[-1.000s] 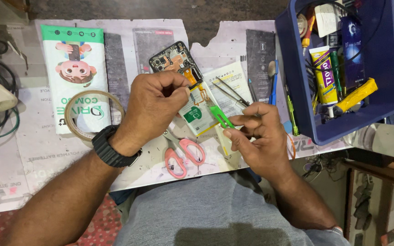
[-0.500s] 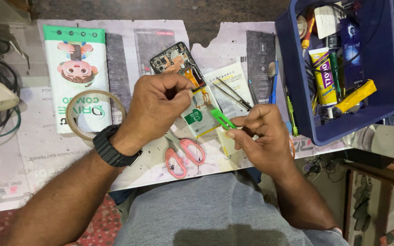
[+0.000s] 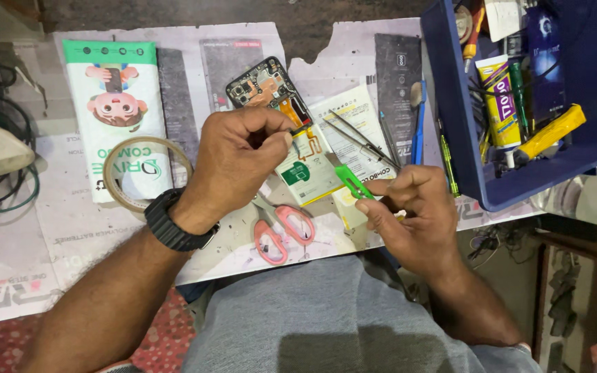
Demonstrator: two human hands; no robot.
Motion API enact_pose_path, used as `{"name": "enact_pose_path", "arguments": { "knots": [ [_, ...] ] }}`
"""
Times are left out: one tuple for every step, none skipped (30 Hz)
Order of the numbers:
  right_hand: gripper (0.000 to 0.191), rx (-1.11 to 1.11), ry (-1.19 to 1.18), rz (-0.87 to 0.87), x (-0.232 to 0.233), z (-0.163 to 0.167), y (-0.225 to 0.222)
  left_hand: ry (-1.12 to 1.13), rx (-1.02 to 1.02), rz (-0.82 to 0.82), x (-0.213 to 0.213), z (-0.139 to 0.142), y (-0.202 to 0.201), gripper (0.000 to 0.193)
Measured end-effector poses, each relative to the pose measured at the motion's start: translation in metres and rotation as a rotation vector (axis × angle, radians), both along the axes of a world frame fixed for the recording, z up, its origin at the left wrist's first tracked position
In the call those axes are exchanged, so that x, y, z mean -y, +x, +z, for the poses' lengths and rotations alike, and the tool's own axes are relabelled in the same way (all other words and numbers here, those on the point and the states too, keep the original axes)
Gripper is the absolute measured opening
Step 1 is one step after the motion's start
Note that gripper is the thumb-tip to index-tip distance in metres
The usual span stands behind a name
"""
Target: The person prepares a new smartphone battery by cutting tape and peeling off protective films using scissors and a utility knife. The person then aligns the battery with the phone chassis and connects the battery ribbon cable to the motherboard.
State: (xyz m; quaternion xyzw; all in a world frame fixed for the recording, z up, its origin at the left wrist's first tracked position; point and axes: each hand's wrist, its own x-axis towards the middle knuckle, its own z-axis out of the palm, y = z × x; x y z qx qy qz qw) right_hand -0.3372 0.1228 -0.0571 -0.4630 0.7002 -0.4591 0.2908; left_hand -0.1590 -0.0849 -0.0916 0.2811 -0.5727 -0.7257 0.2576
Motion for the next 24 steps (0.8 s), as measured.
{"name": "enact_pose_path", "arguments": {
  "knots": [
    [0.046,0.021,-0.004,0.004,0.000,0.000,-0.001,0.005,0.009,-0.001,0.000,0.001,0.000,0.010],
    [0.046,0.045,-0.009,0.008,0.001,0.001,-0.001,0.009,0.021,-0.001,0.001,0.002,0.000,0.010],
    [0.046,0.068,-0.012,0.013,0.000,0.002,-0.001,0.010,0.025,-0.012,0.002,0.002,0.001,0.010],
    [0.045,0.114,-0.022,0.006,0.000,0.003,-0.002,0.012,0.029,-0.022,0.003,0.003,0.001,0.010],
    [0.045,0.158,-0.031,0.002,-0.001,0.005,-0.003,0.014,0.032,-0.030,0.003,0.003,0.001,0.011],
    [0.044,0.205,-0.041,0.002,-0.001,0.007,-0.004,0.016,0.033,-0.036,0.004,0.004,0.001,0.010],
    [0.044,0.223,-0.052,0.006,0.000,0.007,-0.006,0.017,0.036,-0.040,0.005,0.004,0.002,0.010],
    [0.045,0.241,-0.064,0.008,0.001,0.009,-0.008,0.018,0.038,-0.046,0.006,0.004,0.002,0.010],
    [0.045,0.256,-0.076,0.008,0.002,0.011,-0.010,0.022,0.045,-0.055,0.006,0.005,0.003,0.010],
    [0.043,0.237,-0.061,0.017,0.002,0.013,-0.012,0.025,0.048,-0.064,0.006,0.005,0.003,0.010],
    [0.042,0.218,-0.049,0.027,0.003,0.015,-0.015,0.025,0.052,-0.073,0.006,0.005,0.002,0.010],
    [0.040,0.202,-0.037,0.037,0.004,0.017,-0.017,0.010,0.052,-0.076,0.007,0.005,0.001,0.010],
    [0.041,0.181,-0.003,0.051,0.004,0.018,-0.018,-0.001,0.055,-0.080,0.006,0.005,0.001,0.010],
    [0.041,0.160,0.033,0.062,0.004,0.019,-0.019,-0.012,0.059,-0.086,0.006,0.005,0.001,0.009],
    [0.042,0.138,0.071,0.073,0.004,0.020,-0.020,-0.012,0.055,-0.081,0.005,0.005,0.001,0.009],
    [0.042,0.117,0.065,0.083,0.004,0.020,-0.019,-0.012,0.050,-0.076,0.005,0.005,0.001,0.009],
    [0.043,0.096,0.059,0.095,0.004,0.020,-0.019,-0.011,0.046,-0.070,0.004,0.004,0.001,0.009],
    [0.043,0.076,0.052,0.107,0.004,0.020,-0.018,-0.014,0.041,-0.072,0.004,0.003,0.001,0.009],
    [0.042,0.082,0.057,0.098,0.004,0.019,-0.017,-0.019,0.037,-0.072,0.004,0.003,0.001,0.009],
    [0.042,0.089,0.060,0.090,0.005,0.019,-0.016,-0.026,0.034,-0.071,0.005,0.002,0.001,0.009],
    [0.041,0.096,0.062,0.081,0.005,0.018,-0.015,-0.025,0.046,-0.070,0.005,0.002,0.001,0.008],
    [0.041,0.143,0.067,0.071,0.006,0.018,-0.014,-0.025,0.057,-0.069,0.004,0.002,0.000,0.008],
    [0.042,0.189,0.072,0.060,0.007,0.017,-0.013,-0.026,0.068,-0.069,0.004,0.001,0.000,0.008],
    [0.042,0.235,0.078,0.047,0.007,0.017,-0.013,-0.019,0.066,-0.065,0.005,0.001,-0.001,0.008]
  ]
}}
